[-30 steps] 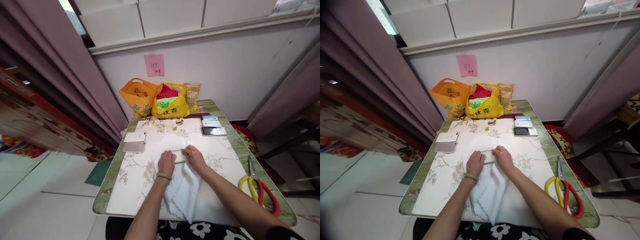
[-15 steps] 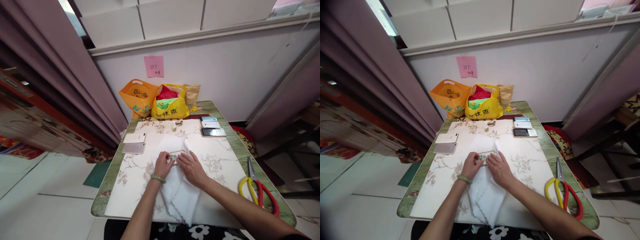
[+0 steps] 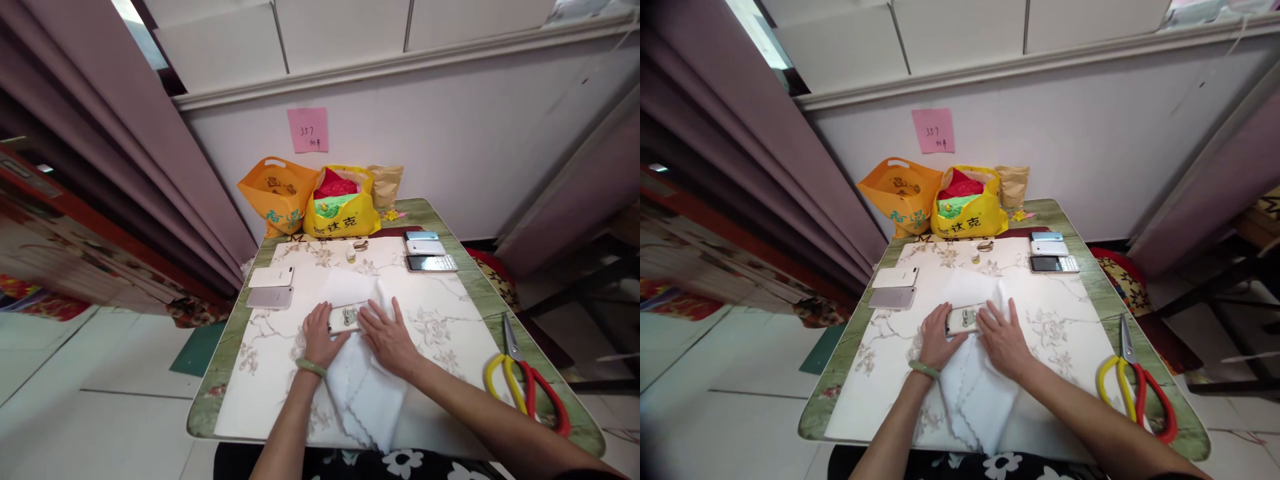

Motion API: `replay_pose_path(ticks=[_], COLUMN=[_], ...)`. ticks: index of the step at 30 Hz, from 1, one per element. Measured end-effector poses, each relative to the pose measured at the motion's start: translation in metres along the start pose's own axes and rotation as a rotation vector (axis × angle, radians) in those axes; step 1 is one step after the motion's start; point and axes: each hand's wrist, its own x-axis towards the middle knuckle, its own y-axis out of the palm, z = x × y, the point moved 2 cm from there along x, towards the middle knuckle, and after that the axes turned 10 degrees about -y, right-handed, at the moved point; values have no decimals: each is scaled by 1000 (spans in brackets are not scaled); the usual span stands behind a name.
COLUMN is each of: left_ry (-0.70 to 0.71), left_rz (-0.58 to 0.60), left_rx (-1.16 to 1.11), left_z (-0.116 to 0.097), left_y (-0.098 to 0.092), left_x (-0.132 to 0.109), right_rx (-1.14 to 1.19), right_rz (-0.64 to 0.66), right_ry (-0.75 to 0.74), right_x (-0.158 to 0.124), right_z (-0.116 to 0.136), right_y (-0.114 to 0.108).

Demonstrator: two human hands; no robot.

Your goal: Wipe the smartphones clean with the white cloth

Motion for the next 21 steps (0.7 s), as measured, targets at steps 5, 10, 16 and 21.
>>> replay_pose_path(ticks=[5, 10, 16, 21], left_ry=[-27, -49, -58, -55], left_rz=[33, 35, 13, -1], left_rx=[26, 30, 22, 16], left_z=[-3, -4, 0, 5], left_y=[-1, -1, 1, 5], left_x=[-1, -1, -2, -2], right_rx=[13, 52, 23, -14], right_rz=[-27, -17, -88, -173], right_ry=[67, 30, 172, 190], right_x=[2, -2, -13, -14], right_z=[3, 0, -8, -8], right_y=[-2, -4, 4, 3])
